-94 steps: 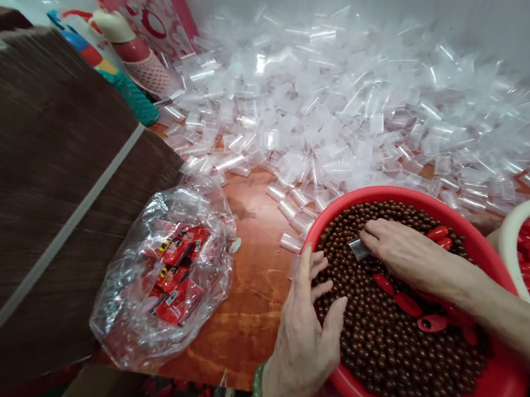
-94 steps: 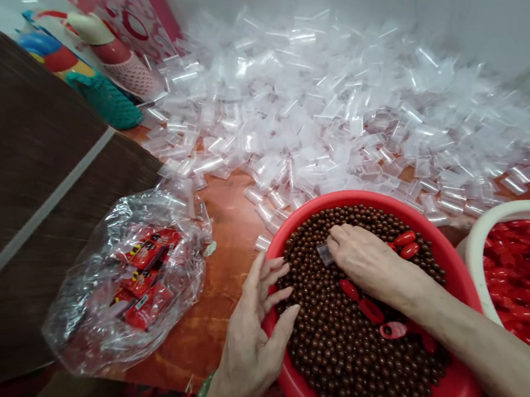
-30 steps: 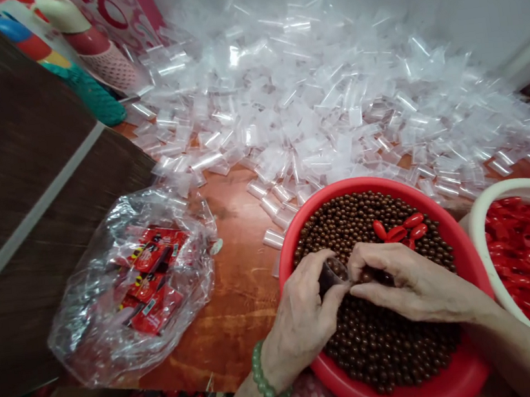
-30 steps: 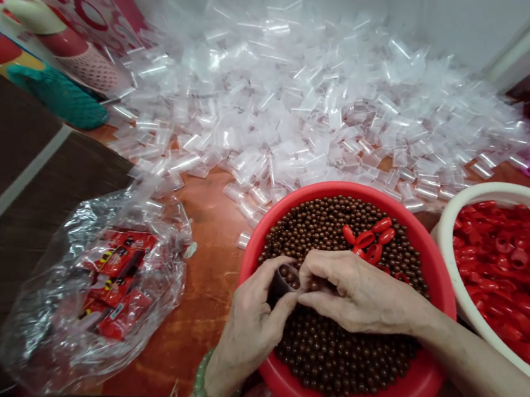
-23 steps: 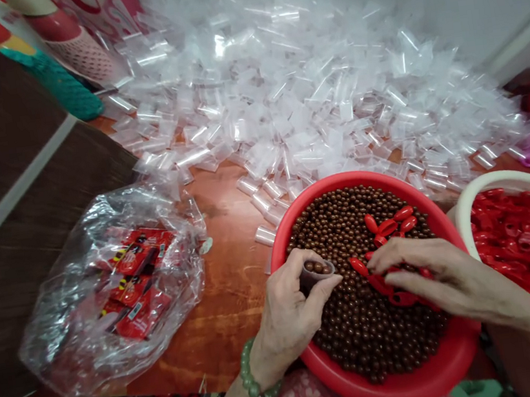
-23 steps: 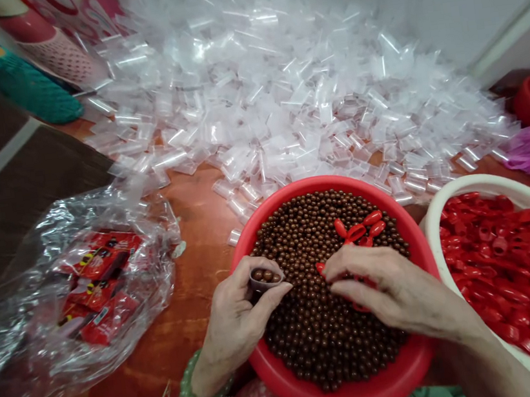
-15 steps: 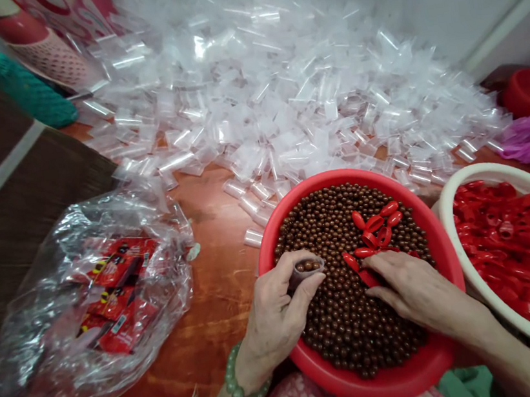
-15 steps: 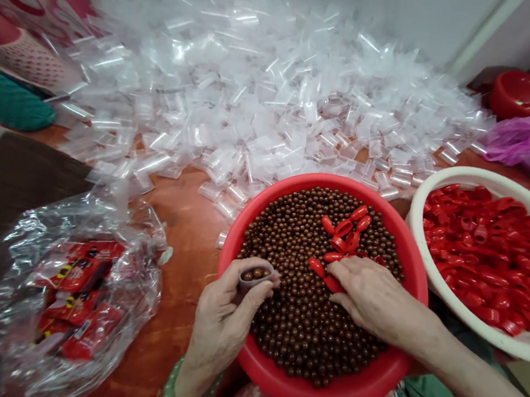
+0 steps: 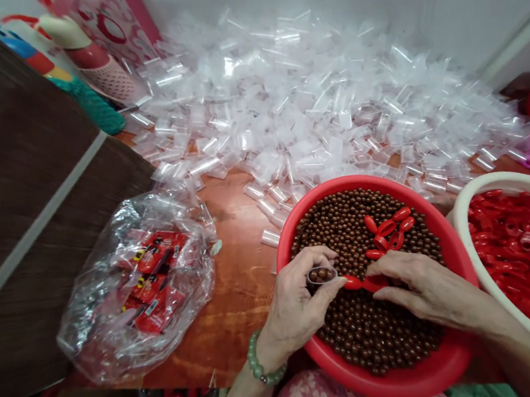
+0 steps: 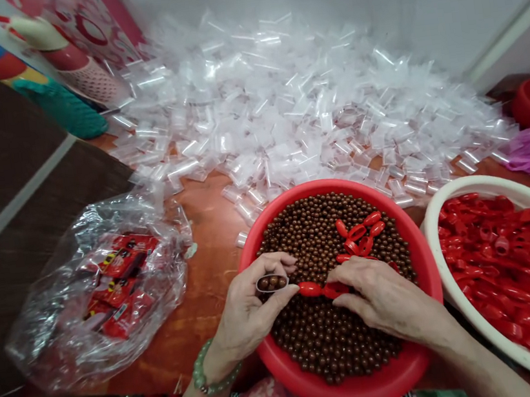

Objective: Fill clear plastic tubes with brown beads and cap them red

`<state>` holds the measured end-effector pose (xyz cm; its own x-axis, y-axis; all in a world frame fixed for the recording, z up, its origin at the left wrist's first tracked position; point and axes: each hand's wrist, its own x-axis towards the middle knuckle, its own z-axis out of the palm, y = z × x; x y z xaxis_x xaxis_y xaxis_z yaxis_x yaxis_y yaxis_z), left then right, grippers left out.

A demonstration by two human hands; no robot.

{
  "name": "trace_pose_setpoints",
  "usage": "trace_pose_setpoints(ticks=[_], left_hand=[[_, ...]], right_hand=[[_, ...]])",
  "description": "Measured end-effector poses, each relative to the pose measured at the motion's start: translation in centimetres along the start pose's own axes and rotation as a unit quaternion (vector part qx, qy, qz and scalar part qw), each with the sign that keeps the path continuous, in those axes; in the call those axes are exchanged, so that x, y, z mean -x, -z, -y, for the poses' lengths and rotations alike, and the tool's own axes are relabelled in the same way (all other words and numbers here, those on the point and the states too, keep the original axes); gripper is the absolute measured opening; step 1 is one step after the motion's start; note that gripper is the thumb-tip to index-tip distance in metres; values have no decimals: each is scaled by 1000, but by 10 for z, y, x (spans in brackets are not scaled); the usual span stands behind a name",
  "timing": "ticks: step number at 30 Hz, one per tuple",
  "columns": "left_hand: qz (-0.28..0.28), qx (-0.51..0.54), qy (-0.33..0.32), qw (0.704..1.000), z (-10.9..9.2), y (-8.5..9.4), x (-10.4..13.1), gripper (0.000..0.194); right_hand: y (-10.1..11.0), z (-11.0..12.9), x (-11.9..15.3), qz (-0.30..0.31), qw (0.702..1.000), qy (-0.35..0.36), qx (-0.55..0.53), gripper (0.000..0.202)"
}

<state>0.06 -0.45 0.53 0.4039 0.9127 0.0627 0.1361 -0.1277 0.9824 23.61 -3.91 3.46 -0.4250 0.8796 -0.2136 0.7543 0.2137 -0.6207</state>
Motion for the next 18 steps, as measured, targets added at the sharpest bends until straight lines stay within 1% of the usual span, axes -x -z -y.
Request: trace_pose_setpoints(ticks=[1, 3, 6, 8, 10, 13, 15, 18], left_hand=[[3, 0, 1, 1000, 0, 0, 0, 11], [11, -2, 3, 1000, 0, 0, -2, 10], [13, 1, -2, 1000, -1, 0, -4, 11], [12, 9, -3, 1000, -2, 0, -5, 9], [16, 14, 4, 1000, -3, 1, -5, 9], [23, 22, 12, 999, -3, 2, -4, 14], [31, 30, 19, 999, -3, 3, -3, 16], [41, 43, 34, 998, -3, 3, -2, 15]], right_hand=[[0, 4, -3, 3, 1000, 10, -10, 14], [-2, 10, -9, -11, 999, 18, -40, 12], [-6, 13, -12, -74, 992, 13, -97, 10], [-9, 13, -14, -123, 984, 3, -131, 13], [-10, 14, -16, -146, 976, -1, -165, 15], [-9, 17, -21, -123, 973, 30, -191, 14], [-9, 19, -23, -109, 975, 65, -179, 16], [-12, 22, -21, -98, 980, 103, -142, 31]])
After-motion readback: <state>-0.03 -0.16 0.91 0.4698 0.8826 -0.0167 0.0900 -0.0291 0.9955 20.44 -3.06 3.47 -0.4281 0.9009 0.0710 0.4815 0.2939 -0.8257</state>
